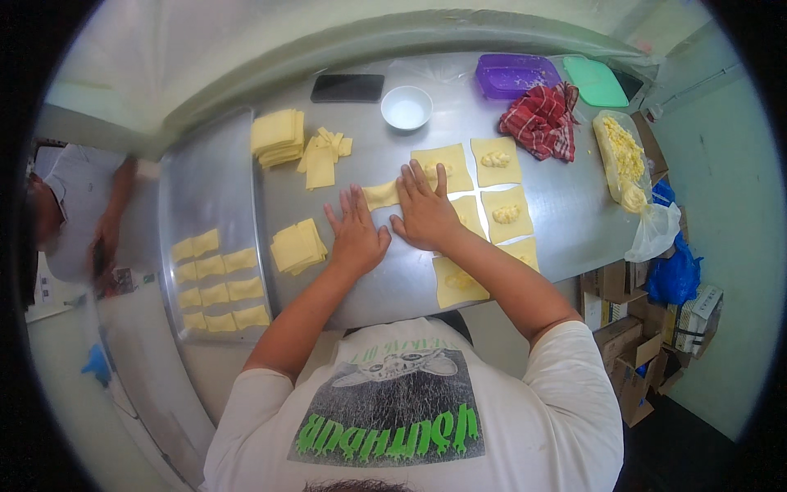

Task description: The person fills a piping bag with a yellow filling, then pipes the filling onto square pasta sheets. They fold and seal each sheet into a pocket and place the finished pieces onto a metal tray. The process is repeated for multiple units.

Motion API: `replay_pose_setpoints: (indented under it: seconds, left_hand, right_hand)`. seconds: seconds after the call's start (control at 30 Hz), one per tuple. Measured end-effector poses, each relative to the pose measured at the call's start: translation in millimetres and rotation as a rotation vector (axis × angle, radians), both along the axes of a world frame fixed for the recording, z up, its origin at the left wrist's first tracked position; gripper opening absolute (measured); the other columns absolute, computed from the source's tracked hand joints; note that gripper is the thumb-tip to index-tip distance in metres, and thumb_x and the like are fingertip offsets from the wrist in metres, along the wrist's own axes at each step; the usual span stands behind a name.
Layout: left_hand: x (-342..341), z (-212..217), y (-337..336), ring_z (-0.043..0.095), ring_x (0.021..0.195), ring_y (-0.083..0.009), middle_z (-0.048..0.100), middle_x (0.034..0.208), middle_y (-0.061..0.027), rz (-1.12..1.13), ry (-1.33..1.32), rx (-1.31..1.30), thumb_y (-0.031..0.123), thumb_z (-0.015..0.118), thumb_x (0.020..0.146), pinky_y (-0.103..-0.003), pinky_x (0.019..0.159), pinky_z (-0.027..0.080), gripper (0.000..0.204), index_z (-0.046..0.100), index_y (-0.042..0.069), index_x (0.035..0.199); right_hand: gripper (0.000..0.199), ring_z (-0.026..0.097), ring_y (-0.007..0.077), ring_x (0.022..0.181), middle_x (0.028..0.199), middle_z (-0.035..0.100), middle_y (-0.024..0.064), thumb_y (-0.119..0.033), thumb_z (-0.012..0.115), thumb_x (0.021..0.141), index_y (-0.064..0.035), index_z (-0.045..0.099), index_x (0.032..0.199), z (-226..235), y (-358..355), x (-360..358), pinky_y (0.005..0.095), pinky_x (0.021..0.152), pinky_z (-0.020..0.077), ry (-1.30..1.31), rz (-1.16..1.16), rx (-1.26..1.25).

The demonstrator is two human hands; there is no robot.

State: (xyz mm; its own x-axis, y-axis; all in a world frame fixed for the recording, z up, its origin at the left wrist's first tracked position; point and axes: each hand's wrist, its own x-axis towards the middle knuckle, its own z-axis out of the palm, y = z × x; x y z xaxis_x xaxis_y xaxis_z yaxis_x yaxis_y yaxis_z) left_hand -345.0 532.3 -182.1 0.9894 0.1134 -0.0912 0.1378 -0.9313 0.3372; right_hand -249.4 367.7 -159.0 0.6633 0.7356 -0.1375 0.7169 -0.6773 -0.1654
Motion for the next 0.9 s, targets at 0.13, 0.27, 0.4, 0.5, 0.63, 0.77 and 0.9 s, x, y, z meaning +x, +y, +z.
replay_pose_setpoints:
  seconds: [0.13,0.27,0.4,0.5,0.63,0.77,0.9]
  left_hand:
    - [1.8,-2.0,1.4,0.013,0.157,-0.0448,0.019,0.166,-0.033,-0.039,0.03,-0.008,0.033,0.059,0.091,-0.069,0.121,-0.002,0.095,0.01,-0.015,0.157]
    - [-5.3,-7.4,1.5,0.026,0.152,-0.0456,0.029,0.161,-0.0315,0.008,-0.171,-0.078,0.023,0.063,0.088,-0.068,0.121,0.003,0.089,0.018,-0.014,0.155]
    - [-19.1,-30.5,9.0,0.045,0.139,-0.0424,0.046,0.149,-0.0245,-0.18,-0.625,-0.126,0.005,0.066,0.082,-0.065,0.118,0.025,0.074,0.033,-0.009,0.146]
    - [-11.9,-21.2,-6.0,0.051,0.132,-0.0401,0.051,0.142,-0.0216,-0.258,-0.532,-0.23,-0.002,0.065,0.08,-0.058,0.113,0.038,0.069,0.038,-0.006,0.143]
    - [-8.0,-23.8,-13.5,0.051,0.134,-0.0424,0.05,0.144,-0.0251,-0.26,-0.497,-0.191,-0.003,0.064,0.081,-0.055,0.117,0.037,0.067,0.039,-0.005,0.143]
    - [-8.1,-24.0,-15.2,0.049,0.136,-0.0425,0.048,0.147,-0.0266,-0.289,-0.471,-0.199,-0.001,0.064,0.083,-0.056,0.119,0.035,0.065,0.04,-0.004,0.143]
    - [-13.2,-17.4,-21.2,0.047,0.139,-0.0426,0.051,0.146,-0.0282,-0.255,-0.436,-0.143,0.006,0.063,0.091,-0.054,0.12,0.035,0.052,0.044,-0.005,0.138]
  right_hand:
    - [0.079,0.01,0.0343,0.16,0.165,0.03,0.0233,-0.046,0.048,0.098,0.0086,0.036,0.154,-12.9,0.3,1.8,0.0667,0.123,-0.0019,-0.062,0.034,0.012]
    - [0.074,0.017,0.034,0.158,0.16,0.039,0.0214,-0.044,0.053,0.096,0.0055,0.043,0.15,-8.5,-3.7,1.5,0.0681,0.123,0.0002,-0.136,-0.026,0.136]
    - [0.064,0.036,0.0317,0.15,0.148,0.052,0.0179,-0.037,0.06,0.092,0.0034,0.054,0.141,6.0,-6.6,-5.4,0.0679,0.123,0.0038,-0.22,-0.022,0.23]
    - [0.052,0.052,0.0272,0.131,0.13,0.061,0.0125,-0.029,0.064,0.088,0.0005,0.062,0.131,-3.3,-9.9,-13.3,0.0658,0.122,0.0124,-0.234,-0.023,0.307]
    - [0.046,0.055,0.0254,0.117,0.118,0.06,0.0097,-0.028,0.064,0.088,-0.0019,0.065,0.125,-15.2,-8.3,-16.2,0.0611,0.118,0.024,-0.265,0.058,0.358]
    - [0.048,0.054,0.025,0.119,0.122,0.058,0.0105,-0.028,0.063,0.088,-0.0015,0.063,0.128,-20.9,-11.2,-15.9,0.0597,0.118,0.0241,-0.162,0.122,0.302]
    - [0.048,0.052,0.0255,0.123,0.126,0.057,0.0107,-0.027,0.064,0.088,-0.0012,0.062,0.129,-7.2,-15.5,-18.0,0.0608,0.117,0.0244,-0.091,0.09,0.313]
